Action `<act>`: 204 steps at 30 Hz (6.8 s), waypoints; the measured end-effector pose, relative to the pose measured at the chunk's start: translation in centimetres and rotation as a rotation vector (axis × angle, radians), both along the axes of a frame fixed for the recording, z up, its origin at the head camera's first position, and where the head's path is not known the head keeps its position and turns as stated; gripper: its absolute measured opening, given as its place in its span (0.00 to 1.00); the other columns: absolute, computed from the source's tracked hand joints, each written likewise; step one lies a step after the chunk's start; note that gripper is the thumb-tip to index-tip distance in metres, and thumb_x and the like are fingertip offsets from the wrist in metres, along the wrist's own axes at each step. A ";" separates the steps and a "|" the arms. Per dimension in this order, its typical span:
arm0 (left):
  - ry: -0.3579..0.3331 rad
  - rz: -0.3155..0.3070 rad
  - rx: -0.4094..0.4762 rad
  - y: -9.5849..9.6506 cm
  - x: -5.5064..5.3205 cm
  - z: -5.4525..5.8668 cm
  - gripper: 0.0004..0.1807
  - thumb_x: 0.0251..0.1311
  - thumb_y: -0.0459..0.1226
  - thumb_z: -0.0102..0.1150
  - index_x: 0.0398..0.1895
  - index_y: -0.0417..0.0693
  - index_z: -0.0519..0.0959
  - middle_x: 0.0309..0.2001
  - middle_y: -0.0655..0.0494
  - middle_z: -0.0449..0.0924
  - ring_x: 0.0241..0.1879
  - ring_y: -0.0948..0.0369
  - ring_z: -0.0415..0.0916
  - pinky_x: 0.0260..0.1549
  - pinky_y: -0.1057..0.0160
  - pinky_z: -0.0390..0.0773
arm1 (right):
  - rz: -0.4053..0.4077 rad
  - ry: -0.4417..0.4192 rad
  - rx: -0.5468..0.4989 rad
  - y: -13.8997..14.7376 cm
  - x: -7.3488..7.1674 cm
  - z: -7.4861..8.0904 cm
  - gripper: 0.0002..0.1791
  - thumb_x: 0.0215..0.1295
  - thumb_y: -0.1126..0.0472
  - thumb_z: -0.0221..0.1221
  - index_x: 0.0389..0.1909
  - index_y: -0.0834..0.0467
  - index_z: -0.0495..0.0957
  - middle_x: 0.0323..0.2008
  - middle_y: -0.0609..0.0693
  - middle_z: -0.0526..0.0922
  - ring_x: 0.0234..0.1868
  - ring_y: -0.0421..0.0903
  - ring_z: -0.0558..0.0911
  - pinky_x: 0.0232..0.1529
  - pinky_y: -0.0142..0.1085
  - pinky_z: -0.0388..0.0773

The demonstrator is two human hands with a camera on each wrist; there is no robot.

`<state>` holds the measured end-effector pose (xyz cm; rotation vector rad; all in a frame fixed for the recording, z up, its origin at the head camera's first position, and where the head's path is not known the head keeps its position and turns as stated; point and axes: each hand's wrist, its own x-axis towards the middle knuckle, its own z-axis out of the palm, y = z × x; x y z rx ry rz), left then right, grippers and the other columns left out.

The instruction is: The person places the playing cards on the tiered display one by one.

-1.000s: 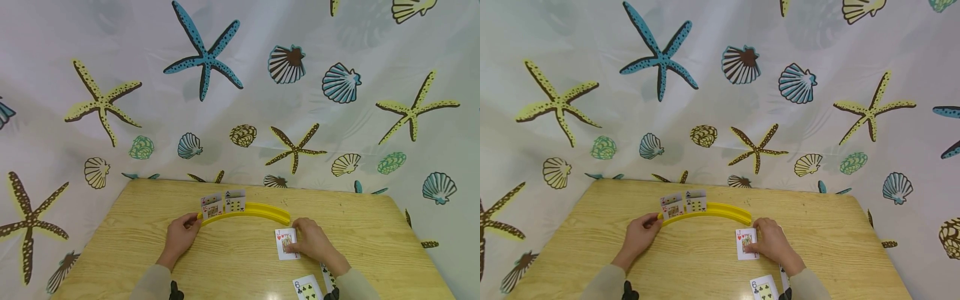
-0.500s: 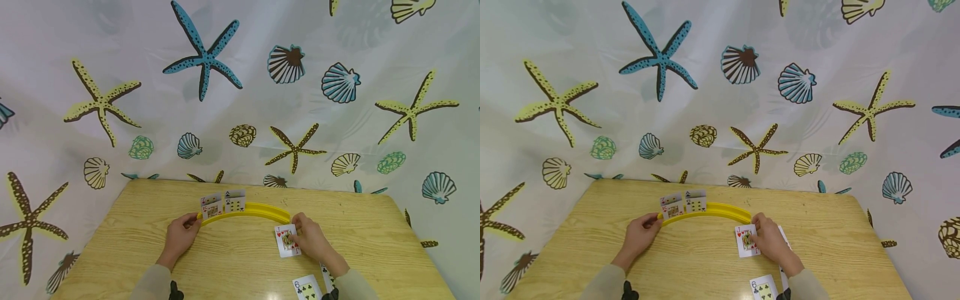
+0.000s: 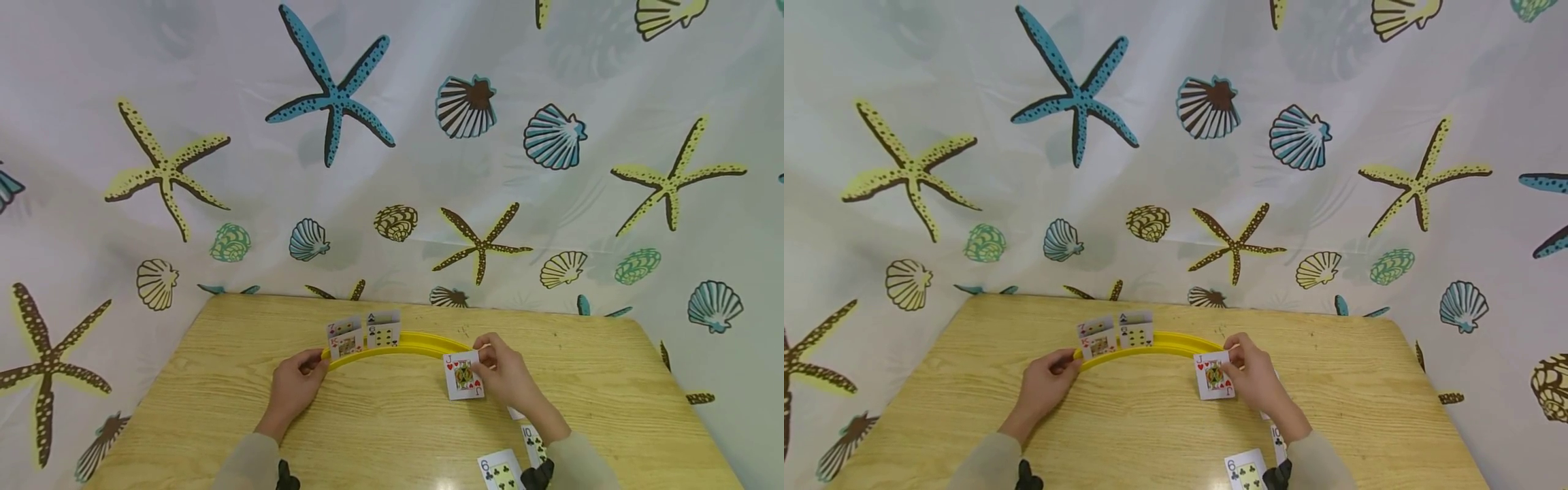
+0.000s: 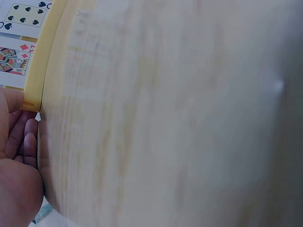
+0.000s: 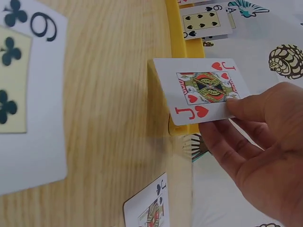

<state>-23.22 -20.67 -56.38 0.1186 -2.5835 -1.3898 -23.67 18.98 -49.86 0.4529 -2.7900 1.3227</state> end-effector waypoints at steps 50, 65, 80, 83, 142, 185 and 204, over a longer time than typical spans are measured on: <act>-0.004 0.005 0.005 0.1 0.0 0.1 0.16 0.72 0.37 0.65 0.57 0.40 0.87 0.46 0.46 0.90 0.42 0.57 0.84 0.42 0.67 0.80 | -0.116 0.143 -0.182 -5.9 -4.4 1.5 0.09 0.72 0.69 0.64 0.50 0.64 0.84 0.40 0.59 0.88 0.42 0.54 0.87 0.35 0.32 0.81; -0.011 0.004 0.004 0.1 0.0 0.0 0.17 0.73 0.38 0.65 0.59 0.40 0.85 0.47 0.45 0.90 0.43 0.57 0.84 0.42 0.66 0.80 | -0.132 0.163 -0.181 -7.3 -5.4 1.7 0.08 0.72 0.68 0.64 0.50 0.62 0.84 0.39 0.59 0.87 0.42 0.53 0.86 0.40 0.38 0.85; -0.010 -0.005 0.011 -0.1 -0.1 -0.4 0.17 0.73 0.39 0.65 0.59 0.41 0.86 0.47 0.46 0.90 0.42 0.59 0.84 0.42 0.67 0.80 | -0.122 0.137 -0.191 -7.9 -5.8 1.5 0.10 0.74 0.67 0.63 0.53 0.62 0.84 0.41 0.59 0.87 0.45 0.55 0.85 0.44 0.46 0.86; -0.004 -0.007 0.013 -0.1 -0.1 -0.4 0.16 0.72 0.38 0.65 0.58 0.41 0.86 0.46 0.46 0.90 0.41 0.59 0.84 0.42 0.68 0.80 | -0.127 0.136 -0.186 -8.0 -5.8 1.5 0.10 0.74 0.66 0.63 0.52 0.62 0.84 0.41 0.59 0.87 0.45 0.55 0.85 0.43 0.45 0.85; -0.006 -0.018 -0.001 -0.2 0.0 -0.2 0.17 0.73 0.39 0.65 0.60 0.42 0.86 0.47 0.48 0.90 0.42 0.60 0.83 0.43 0.64 0.80 | -0.026 0.042 -0.110 -5.6 -5.0 1.9 0.16 0.73 0.64 0.65 0.58 0.62 0.82 0.50 0.58 0.87 0.52 0.55 0.86 0.57 0.50 0.83; -0.002 -0.004 -0.007 -0.1 0.0 -0.1 0.17 0.72 0.37 0.65 0.59 0.40 0.86 0.47 0.46 0.90 0.42 0.57 0.84 0.43 0.64 0.81 | -0.079 -0.078 0.177 7.0 -0.4 -1.1 0.24 0.72 0.57 0.68 0.64 0.62 0.81 0.67 0.66 0.77 0.71 0.70 0.72 0.69 0.67 0.69; 0.013 -0.008 -0.001 -0.1 -0.1 -0.2 0.16 0.72 0.37 0.66 0.59 0.41 0.86 0.46 0.46 0.90 0.41 0.58 0.84 0.41 0.67 0.80 | -0.047 -0.143 0.307 8.5 0.2 -2.6 0.43 0.58 0.49 0.79 0.69 0.67 0.76 0.71 0.75 0.68 0.68 0.75 0.73 0.64 0.66 0.73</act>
